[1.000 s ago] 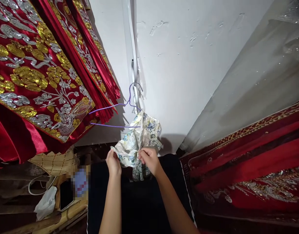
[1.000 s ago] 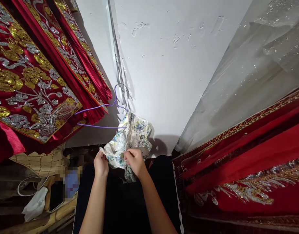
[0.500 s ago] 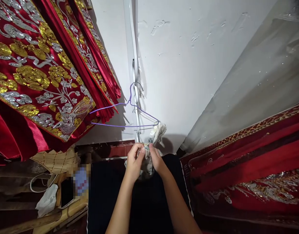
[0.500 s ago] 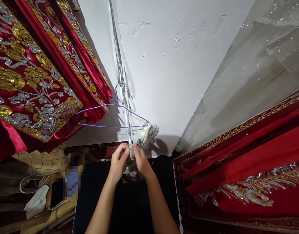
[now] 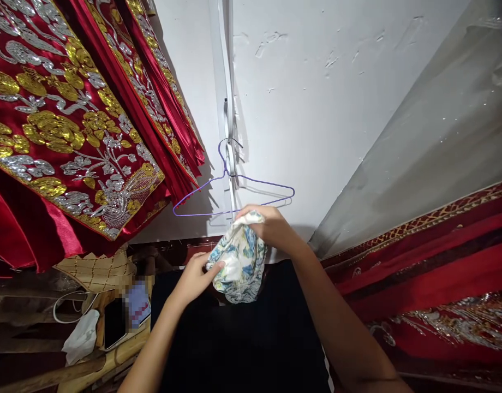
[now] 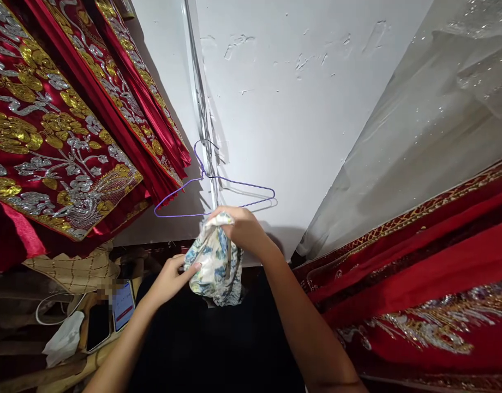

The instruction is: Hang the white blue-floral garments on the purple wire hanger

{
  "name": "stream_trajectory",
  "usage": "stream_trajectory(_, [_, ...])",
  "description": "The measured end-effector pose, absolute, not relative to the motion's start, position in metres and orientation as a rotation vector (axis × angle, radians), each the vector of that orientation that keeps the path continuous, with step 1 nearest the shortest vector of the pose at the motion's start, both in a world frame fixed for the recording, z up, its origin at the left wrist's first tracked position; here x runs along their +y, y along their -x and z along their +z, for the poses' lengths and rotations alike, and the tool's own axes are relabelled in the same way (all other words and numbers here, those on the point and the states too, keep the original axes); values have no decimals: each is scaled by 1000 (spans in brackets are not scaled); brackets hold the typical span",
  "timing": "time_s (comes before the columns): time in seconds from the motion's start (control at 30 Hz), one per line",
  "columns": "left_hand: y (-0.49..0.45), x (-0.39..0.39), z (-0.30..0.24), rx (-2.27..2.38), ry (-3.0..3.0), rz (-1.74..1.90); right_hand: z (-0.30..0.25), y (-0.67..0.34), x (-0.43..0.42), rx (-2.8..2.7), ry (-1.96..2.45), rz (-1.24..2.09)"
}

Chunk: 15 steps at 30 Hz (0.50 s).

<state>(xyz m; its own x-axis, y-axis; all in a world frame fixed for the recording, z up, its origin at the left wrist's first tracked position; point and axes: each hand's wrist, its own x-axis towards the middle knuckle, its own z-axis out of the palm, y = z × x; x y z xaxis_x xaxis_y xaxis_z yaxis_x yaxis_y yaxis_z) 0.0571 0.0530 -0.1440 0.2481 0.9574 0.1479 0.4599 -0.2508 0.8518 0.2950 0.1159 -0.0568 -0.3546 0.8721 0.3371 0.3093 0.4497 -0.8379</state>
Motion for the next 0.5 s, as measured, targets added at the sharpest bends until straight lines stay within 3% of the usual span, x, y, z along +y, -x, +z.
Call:
stream_trajectory(0.27, [-6,43,-111,1499,-2042,611,-120,-261,160,-1582,1142,1080])
stream_trajectory(0.5, [36,28,-126,1702,-2144,136,-137,-281,145,-1683,1072,896])
